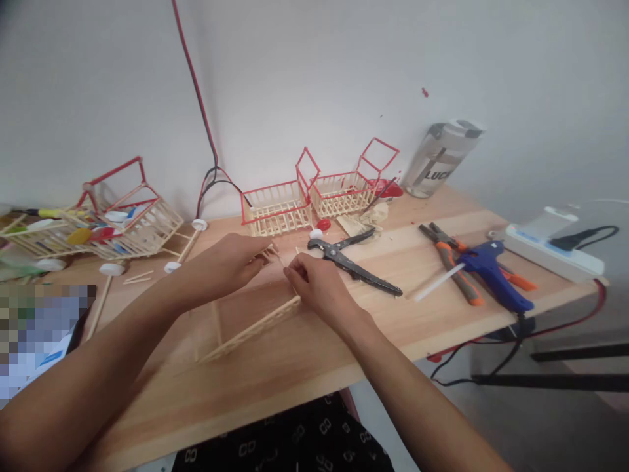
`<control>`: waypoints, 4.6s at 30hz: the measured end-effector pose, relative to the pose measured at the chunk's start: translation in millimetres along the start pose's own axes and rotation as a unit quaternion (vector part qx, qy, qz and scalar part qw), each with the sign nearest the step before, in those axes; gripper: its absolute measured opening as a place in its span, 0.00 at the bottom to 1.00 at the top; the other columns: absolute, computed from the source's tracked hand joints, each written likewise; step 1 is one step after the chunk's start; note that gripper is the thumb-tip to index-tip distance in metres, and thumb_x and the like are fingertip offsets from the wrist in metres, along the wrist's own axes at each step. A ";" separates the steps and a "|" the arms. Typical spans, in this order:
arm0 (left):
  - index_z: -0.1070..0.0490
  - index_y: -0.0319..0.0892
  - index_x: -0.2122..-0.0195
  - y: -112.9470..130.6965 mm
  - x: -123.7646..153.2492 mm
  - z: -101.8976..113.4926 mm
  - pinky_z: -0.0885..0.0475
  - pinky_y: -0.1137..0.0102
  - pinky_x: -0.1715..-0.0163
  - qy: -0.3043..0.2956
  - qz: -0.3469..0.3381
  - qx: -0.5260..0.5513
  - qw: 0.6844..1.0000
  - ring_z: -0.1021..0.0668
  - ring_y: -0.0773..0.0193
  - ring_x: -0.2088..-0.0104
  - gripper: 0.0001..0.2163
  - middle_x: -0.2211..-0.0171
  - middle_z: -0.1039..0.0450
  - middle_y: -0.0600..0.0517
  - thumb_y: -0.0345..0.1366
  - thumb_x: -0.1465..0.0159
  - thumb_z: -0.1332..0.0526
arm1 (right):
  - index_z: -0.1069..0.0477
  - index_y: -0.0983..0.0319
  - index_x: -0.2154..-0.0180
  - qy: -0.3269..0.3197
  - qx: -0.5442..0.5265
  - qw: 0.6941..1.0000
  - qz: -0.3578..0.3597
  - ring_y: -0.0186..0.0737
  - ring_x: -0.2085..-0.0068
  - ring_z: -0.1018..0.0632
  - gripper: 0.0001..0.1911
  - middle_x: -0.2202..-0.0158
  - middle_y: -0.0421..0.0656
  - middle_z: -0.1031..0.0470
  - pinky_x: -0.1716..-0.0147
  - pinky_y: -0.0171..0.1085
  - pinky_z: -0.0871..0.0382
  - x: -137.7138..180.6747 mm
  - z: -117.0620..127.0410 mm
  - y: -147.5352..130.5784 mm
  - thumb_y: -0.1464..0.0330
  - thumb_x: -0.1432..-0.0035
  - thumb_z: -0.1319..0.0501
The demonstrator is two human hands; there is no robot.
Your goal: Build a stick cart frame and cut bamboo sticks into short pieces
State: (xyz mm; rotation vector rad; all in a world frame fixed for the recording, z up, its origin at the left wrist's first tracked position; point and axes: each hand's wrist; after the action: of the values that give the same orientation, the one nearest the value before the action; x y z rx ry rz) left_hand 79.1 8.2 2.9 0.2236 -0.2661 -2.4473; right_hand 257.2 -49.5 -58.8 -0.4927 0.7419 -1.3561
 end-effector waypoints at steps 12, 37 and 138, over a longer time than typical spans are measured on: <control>0.30 0.40 0.64 -0.1 0.9 1.0 0.32 0.67 0.63 -0.007 0.012 0.000 1.000 0.25 0.59 0.60 0.09 0.61 0.24 0.47 0.28 0.37 0.49 | 0.35 0.61 0.74 -0.010 0.003 1.000 -0.001 0.33 0.76 0.33 0.09 0.78 0.37 0.31 0.75 0.32 0.45 0.3 1.7 -4.0 0.69 0.41 0.44; 0.30 0.40 0.63 0.5 3.7 -1.6 0.34 0.67 0.64 -0.012 0.004 -0.018 1.000 0.25 0.58 0.61 0.08 0.62 0.25 0.47 0.30 0.35 0.49 | 0.35 0.61 0.74 -0.009 -0.002 1.000 0.000 0.32 0.76 0.34 0.09 0.79 0.36 0.33 0.75 0.32 0.45 0.6 -1.5 -2.7 0.69 0.41 0.44; 0.29 0.37 0.69 31.7 2.1 6.0 0.35 0.67 0.70 -0.043 0.004 -0.066 0.997 0.25 0.59 0.68 0.10 0.69 0.25 0.46 0.29 0.36 0.50 | 0.30 0.61 0.75 -0.079 -0.013 0.997 0.013 0.34 0.77 0.30 0.09 0.80 0.38 0.29 0.78 0.31 0.43 -4.8 1.1 8.7 0.67 0.45 0.43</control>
State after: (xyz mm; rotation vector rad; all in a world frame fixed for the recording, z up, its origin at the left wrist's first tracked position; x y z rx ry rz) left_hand 95.1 -16.6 16.2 0.0593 -0.1404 -2.4584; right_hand 263.8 -43.4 -63.2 -0.6027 0.6348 -1.2690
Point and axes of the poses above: each hand's wrist, its own x-axis away from the middle knuckle, its own z-axis out of the back of the hand, y = z × x
